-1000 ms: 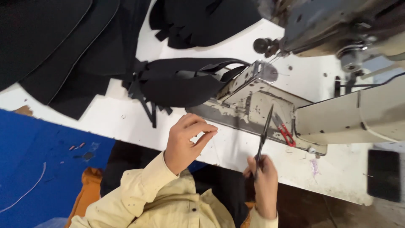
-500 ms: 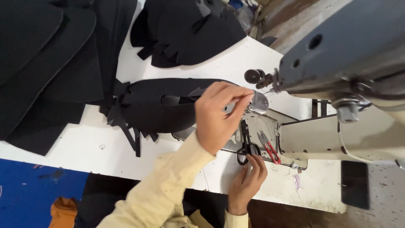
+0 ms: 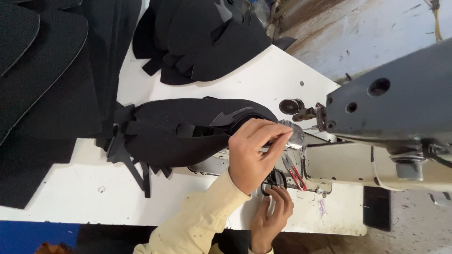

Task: The person sews black fabric mask pieces using a sewing machine. They repeatedly pick up a mask piece, align it under the needle, sew along the edges, and trim excess thread with scissors. The process is repeated for multiple mask pieces.

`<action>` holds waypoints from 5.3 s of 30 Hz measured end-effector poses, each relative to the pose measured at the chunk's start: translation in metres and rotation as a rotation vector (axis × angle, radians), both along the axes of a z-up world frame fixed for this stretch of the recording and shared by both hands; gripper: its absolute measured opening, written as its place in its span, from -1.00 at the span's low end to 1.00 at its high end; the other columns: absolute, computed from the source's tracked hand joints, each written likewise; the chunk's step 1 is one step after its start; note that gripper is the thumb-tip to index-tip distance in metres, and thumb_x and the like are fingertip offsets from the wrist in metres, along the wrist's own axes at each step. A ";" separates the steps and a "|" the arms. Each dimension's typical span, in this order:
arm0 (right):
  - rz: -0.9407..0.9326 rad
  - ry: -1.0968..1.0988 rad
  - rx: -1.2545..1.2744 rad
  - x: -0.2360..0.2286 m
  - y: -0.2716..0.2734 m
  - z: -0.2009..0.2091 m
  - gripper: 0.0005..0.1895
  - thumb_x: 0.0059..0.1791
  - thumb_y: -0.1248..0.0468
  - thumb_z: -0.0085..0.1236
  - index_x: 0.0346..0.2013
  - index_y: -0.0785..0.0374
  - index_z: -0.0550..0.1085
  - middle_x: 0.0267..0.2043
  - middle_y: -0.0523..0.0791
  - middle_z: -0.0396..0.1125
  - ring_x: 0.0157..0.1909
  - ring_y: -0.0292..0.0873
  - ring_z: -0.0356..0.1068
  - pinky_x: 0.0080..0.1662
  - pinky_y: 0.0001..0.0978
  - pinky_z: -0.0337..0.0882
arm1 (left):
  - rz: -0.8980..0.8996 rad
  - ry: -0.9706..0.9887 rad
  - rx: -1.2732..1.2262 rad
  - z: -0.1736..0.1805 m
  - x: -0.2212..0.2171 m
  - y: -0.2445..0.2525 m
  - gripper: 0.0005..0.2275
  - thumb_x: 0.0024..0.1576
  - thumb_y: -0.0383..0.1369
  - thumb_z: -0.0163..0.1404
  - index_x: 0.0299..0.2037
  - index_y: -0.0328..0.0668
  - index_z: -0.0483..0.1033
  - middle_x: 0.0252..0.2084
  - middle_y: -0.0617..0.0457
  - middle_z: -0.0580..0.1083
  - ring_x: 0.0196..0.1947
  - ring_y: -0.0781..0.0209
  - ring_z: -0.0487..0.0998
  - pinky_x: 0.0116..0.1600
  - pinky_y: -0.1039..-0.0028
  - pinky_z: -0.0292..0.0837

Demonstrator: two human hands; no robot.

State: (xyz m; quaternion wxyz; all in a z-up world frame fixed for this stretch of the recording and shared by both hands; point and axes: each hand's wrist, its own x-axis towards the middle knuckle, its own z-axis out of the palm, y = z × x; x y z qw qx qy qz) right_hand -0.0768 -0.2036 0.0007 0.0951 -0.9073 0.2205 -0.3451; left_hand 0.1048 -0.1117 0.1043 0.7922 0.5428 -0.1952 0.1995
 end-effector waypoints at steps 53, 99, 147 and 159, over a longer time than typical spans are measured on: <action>0.573 -0.637 0.927 0.134 -0.038 0.106 -0.86 0.14 0.36 0.21 -0.23 0.31 0.41 -0.12 -0.07 0.44 -0.06 -0.20 0.43 0.07 -0.37 0.46 | 0.079 -0.123 0.041 -0.014 0.001 -0.009 -0.75 0.12 -0.54 0.27 -0.01 -0.15 0.61 -0.22 0.08 0.48 -0.26 0.14 0.51 -0.16 0.38 0.44; 0.671 0.019 0.662 -0.047 -0.043 0.050 -0.68 0.07 0.10 0.09 -0.18 0.35 0.47 -0.22 -0.09 0.41 -0.18 -0.20 0.40 -0.06 -0.38 0.37 | -0.282 0.034 0.091 -0.086 -0.125 0.034 -0.84 0.35 -0.46 -0.10 0.03 -0.26 0.53 -0.19 -0.03 0.62 -0.29 0.33 0.61 -0.22 0.43 0.46; 0.992 -1.061 0.092 0.124 -0.023 0.173 -0.06 -0.03 0.11 0.34 0.52 -0.44 0.01 0.69 -0.34 -0.42 0.41 -0.10 0.20 0.31 -0.37 0.28 | -0.208 -0.025 0.531 -0.089 -0.141 0.047 -0.85 0.16 -0.56 -0.04 -0.10 -0.25 0.53 -0.45 -0.12 0.56 -0.45 -0.09 0.60 -0.36 0.21 0.45; 0.685 -1.019 -0.090 0.123 -0.034 0.187 -0.27 0.18 0.42 0.30 0.49 0.01 0.07 0.58 -0.14 -0.19 0.03 -0.20 0.44 0.04 -0.41 0.63 | -0.241 0.132 0.578 -0.087 -0.142 0.052 -0.85 0.19 -0.51 -0.05 -0.08 -0.20 0.54 -0.59 -0.15 0.43 -0.59 -0.08 0.50 -0.42 0.20 0.35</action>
